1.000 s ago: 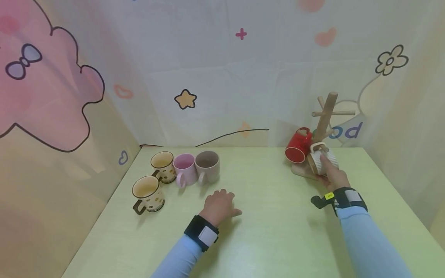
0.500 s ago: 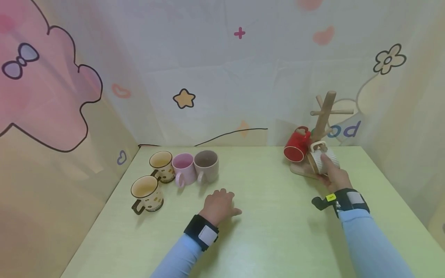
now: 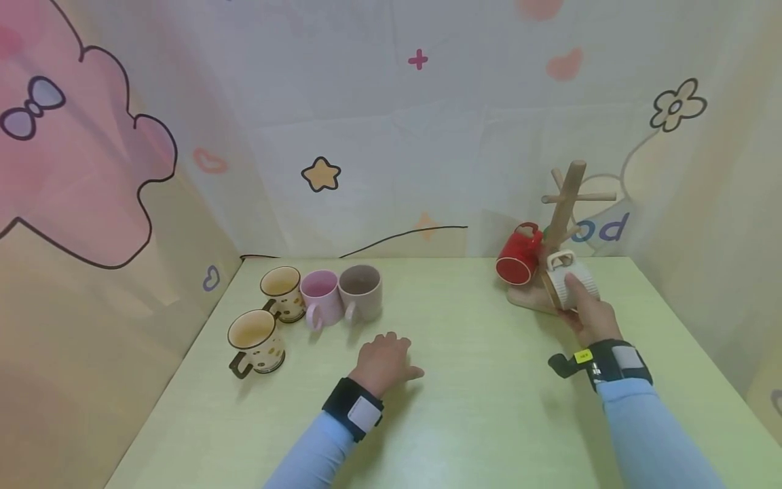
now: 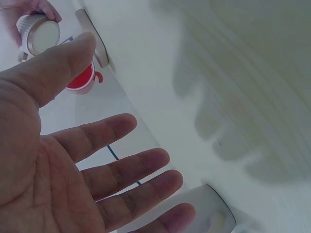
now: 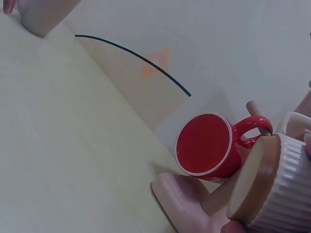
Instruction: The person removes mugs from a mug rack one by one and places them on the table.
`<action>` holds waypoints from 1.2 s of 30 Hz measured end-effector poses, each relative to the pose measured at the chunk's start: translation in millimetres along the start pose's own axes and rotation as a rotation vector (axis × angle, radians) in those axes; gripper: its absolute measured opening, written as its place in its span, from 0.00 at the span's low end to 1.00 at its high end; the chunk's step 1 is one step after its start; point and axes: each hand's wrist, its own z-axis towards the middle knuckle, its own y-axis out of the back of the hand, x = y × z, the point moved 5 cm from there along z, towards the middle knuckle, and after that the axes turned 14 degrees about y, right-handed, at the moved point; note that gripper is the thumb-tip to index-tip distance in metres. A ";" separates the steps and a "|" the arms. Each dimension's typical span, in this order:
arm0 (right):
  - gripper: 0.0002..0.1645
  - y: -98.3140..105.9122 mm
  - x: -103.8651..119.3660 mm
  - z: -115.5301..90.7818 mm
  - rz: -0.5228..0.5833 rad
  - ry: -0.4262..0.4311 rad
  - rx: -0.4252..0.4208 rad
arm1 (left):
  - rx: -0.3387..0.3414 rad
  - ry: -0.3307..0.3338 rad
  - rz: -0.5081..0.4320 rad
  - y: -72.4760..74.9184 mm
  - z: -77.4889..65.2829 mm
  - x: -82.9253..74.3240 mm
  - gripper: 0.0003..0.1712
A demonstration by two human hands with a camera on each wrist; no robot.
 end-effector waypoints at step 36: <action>0.62 -33.2 -13.9 -68.4 -0.422 0.201 0.198 | 0.022 0.014 -0.048 3.8 -2.0 0.2 0.35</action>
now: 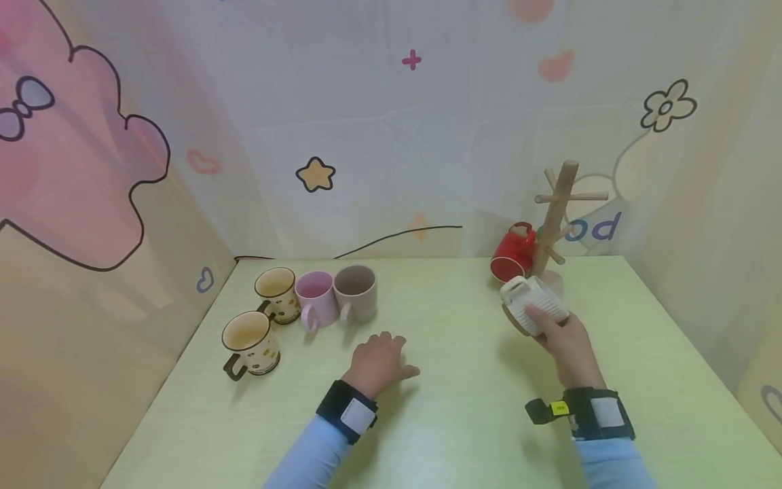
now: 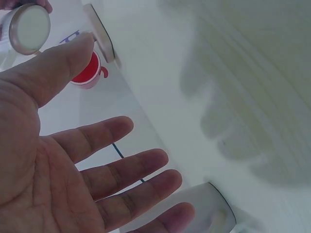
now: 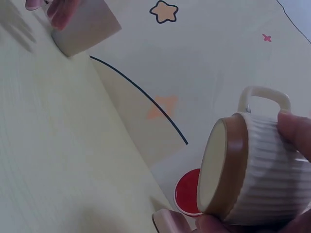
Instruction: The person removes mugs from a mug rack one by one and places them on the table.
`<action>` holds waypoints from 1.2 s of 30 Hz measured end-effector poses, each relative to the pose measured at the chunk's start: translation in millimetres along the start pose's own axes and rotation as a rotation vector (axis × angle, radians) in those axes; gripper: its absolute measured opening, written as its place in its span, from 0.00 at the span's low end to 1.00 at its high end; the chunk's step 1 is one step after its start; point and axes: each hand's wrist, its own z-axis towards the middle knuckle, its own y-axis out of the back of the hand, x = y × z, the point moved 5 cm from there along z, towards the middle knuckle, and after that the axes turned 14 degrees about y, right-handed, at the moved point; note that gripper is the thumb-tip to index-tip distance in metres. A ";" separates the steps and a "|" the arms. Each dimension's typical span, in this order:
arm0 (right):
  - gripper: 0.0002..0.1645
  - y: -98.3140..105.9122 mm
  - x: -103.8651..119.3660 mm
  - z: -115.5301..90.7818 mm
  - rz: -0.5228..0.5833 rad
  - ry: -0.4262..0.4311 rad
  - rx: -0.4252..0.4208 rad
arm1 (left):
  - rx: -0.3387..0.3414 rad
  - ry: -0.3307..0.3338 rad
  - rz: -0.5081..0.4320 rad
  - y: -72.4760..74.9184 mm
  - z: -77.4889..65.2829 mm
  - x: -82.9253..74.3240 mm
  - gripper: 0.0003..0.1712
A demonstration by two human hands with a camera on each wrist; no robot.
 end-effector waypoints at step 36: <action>0.55 -77.5 13.6 -35.8 -0.341 0.271 0.261 | -0.003 -0.056 -0.122 22.2 -12.9 -2.5 0.39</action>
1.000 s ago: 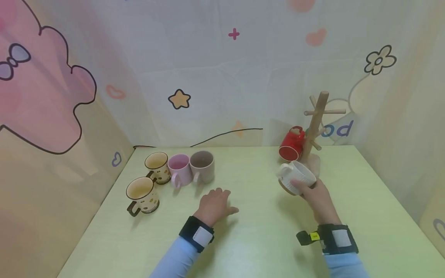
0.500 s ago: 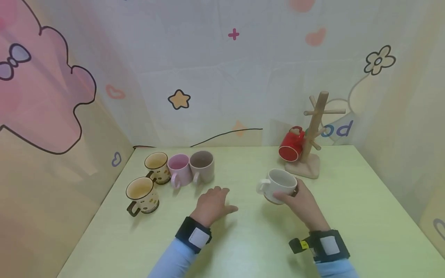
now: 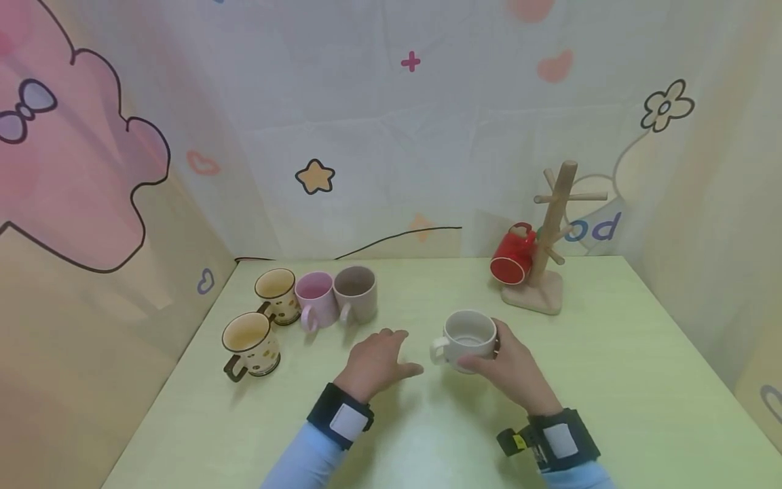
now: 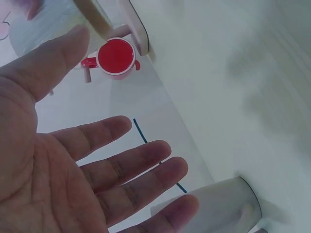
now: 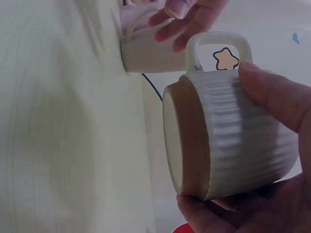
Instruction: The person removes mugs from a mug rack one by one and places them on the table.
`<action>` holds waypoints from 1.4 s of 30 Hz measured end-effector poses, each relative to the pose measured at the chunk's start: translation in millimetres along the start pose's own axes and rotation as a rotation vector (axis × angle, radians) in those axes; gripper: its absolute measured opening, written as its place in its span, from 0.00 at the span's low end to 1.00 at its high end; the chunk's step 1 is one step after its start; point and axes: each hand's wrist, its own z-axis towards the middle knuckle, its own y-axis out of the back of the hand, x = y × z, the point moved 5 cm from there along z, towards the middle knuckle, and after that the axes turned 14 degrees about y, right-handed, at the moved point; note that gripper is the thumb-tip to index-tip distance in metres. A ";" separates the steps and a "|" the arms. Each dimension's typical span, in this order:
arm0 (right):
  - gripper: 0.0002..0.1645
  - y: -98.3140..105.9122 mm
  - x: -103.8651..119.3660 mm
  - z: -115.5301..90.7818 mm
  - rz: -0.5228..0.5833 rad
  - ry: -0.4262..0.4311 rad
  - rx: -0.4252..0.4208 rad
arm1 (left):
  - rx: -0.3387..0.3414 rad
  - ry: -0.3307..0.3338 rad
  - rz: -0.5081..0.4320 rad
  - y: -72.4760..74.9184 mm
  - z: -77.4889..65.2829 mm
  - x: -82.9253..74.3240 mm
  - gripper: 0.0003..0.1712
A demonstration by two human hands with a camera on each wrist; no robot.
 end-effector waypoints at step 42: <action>0.53 -38.7 20.8 0.5 -0.220 0.228 -0.035 | 0.033 -0.252 -0.114 -6.9 -4.8 -17.0 0.18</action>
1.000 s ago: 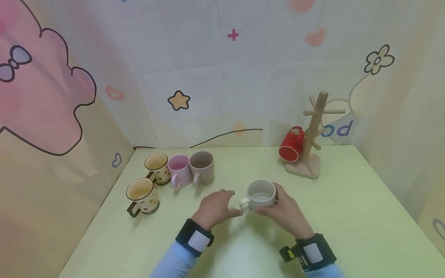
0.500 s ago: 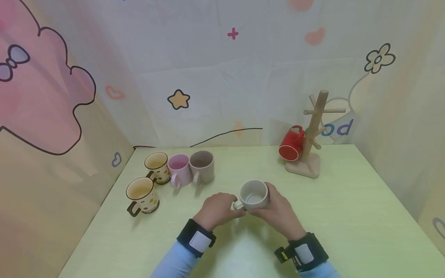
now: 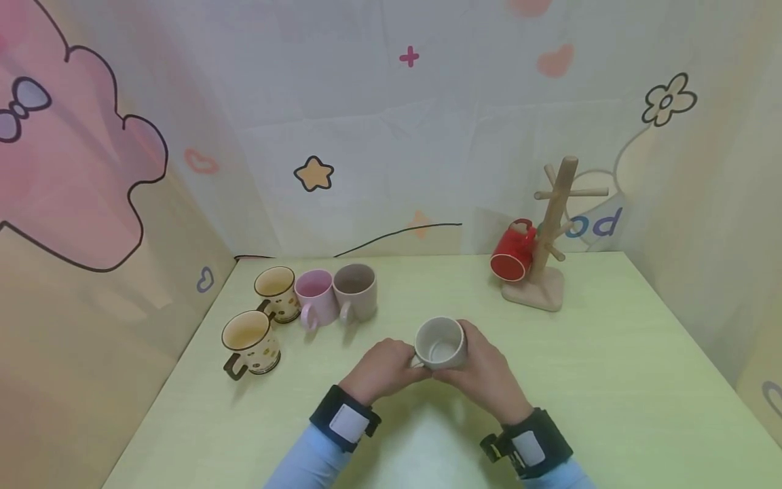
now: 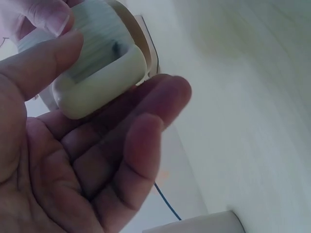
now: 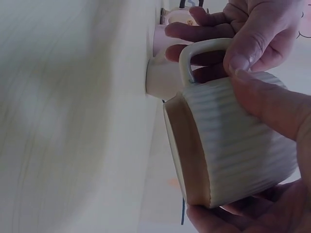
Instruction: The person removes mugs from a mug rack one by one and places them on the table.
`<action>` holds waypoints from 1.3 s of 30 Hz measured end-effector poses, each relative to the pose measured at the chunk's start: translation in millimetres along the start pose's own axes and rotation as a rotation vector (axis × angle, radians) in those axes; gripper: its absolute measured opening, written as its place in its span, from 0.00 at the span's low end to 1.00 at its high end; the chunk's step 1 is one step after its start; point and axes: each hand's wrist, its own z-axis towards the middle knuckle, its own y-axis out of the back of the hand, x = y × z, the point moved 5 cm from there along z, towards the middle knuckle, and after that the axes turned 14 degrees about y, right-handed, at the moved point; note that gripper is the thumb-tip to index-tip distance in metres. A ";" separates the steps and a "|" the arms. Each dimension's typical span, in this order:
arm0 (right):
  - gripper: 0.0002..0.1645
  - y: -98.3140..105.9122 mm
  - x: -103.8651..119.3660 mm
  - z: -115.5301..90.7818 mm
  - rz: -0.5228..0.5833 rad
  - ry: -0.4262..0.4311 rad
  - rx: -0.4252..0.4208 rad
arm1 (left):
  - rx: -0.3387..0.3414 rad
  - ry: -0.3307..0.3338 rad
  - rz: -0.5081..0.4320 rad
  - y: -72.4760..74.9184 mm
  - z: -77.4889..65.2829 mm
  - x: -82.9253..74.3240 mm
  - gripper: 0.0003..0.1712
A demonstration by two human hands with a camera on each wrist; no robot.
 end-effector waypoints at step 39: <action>0.55 7.4 -5.1 1.9 0.074 -0.071 0.115 | 0.004 -0.014 -0.226 4.3 -5.2 7.2 0.11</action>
